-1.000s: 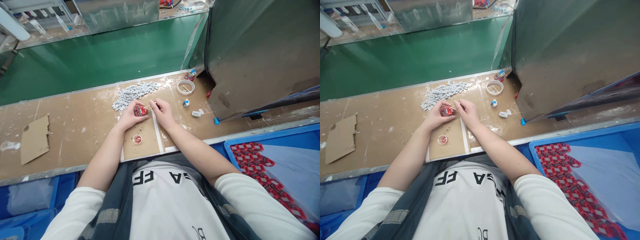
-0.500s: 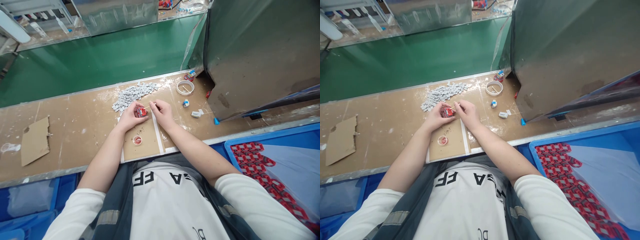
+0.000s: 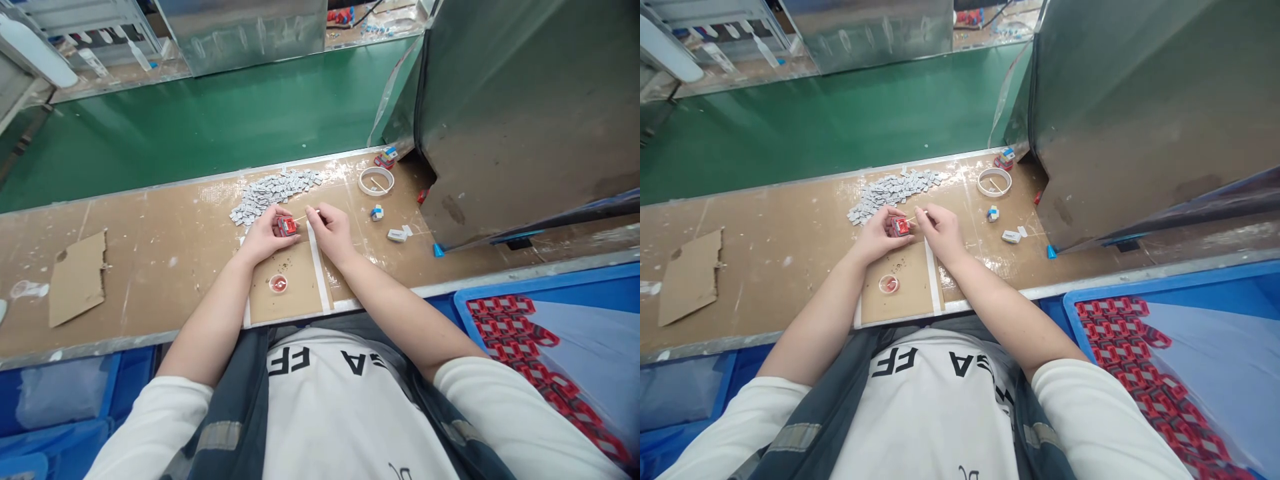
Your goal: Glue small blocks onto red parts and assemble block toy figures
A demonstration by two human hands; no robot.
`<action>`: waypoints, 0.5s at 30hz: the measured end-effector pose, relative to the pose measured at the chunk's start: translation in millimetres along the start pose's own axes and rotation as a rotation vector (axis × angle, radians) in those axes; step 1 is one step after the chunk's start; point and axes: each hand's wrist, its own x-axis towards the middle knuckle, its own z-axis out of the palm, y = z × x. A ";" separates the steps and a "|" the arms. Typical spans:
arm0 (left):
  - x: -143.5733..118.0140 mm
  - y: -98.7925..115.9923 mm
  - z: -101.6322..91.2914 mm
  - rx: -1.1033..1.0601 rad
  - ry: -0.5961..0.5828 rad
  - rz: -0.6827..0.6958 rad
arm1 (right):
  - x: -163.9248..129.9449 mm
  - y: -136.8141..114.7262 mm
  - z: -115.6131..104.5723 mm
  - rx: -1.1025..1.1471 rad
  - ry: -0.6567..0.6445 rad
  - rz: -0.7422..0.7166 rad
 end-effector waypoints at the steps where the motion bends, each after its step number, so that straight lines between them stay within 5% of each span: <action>1: 0.0 0.3 0.1 -0.010 -0.005 -0.003 | 0.2 0.3 0.1 0.001 -0.006 0.005; 15: 1.0 3.2 -0.3 0.033 0.025 0.000 | -0.8 -2.7 -1.9 0.024 0.003 -0.004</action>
